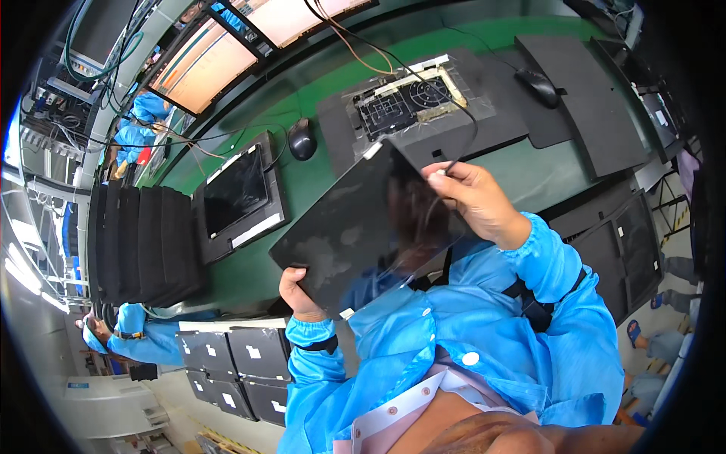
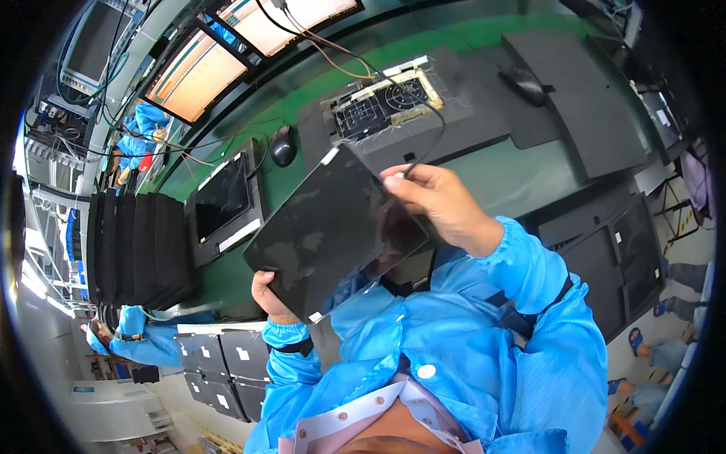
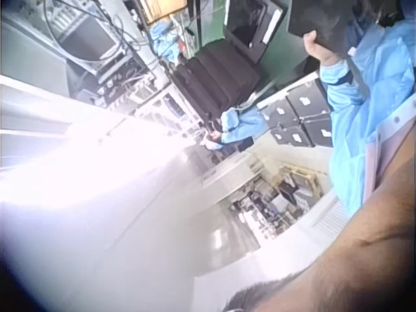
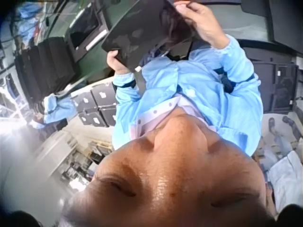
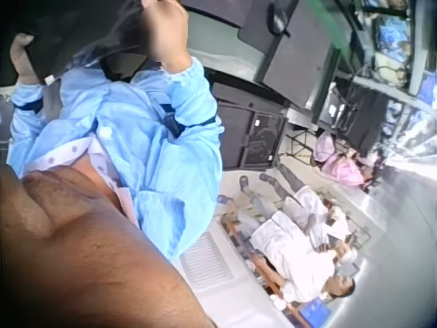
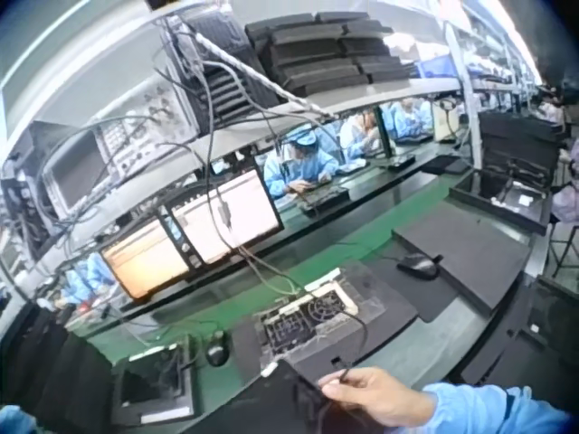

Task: Testing and labeling electronic tablets at a production workstation.

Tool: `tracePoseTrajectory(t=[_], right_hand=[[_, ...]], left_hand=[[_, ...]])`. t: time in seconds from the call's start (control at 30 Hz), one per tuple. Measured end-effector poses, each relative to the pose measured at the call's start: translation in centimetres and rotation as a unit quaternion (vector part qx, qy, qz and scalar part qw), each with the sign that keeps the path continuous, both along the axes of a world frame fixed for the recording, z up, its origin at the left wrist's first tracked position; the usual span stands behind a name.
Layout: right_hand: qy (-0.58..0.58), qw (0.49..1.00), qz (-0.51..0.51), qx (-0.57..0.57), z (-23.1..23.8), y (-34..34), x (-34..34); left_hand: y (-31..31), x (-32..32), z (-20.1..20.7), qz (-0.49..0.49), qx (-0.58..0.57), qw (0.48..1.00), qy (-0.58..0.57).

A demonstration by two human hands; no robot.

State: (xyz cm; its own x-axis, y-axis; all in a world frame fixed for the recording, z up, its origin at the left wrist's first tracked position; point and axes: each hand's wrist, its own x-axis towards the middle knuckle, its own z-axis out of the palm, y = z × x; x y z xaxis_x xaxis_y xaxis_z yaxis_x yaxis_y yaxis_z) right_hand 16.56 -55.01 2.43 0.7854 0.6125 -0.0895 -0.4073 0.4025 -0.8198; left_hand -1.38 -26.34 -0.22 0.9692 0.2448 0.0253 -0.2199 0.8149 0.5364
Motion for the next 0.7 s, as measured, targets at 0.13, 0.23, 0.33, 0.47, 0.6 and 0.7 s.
tracePoseTrajectory(t=[0.13,0.23,0.33,0.47,0.6,0.7], right_hand=[[-0.007,0.999,0.048,-0.021,1.9,-3.6,0.8],[-0.055,0.972,0.111,-0.202,1.0,-8.6,3.4],[-0.104,0.962,0.008,-0.251,0.8,-9.2,4.1],[-0.070,0.994,-0.058,-0.059,1.5,-9.4,6.7],[-0.066,0.987,-0.134,-0.057,1.1,-9.1,10.1],[-0.065,0.988,-0.118,-0.077,1.0,-8.5,11.4]], left_hand=[[-2.5,4.9,3.9,-0.013,0.053,0.997,0.047],[-3.8,9.0,5.6,-0.103,0.075,0.985,0.120],[-4.4,13.1,5.4,-0.183,0.043,0.970,0.155],[-6.1,18.6,6.3,-0.168,0.074,0.964,0.192],[-6.2,20.9,6.2,-0.221,0.101,0.943,0.229],[-5.3,19.3,5.0,-0.189,0.323,0.896,0.241]])
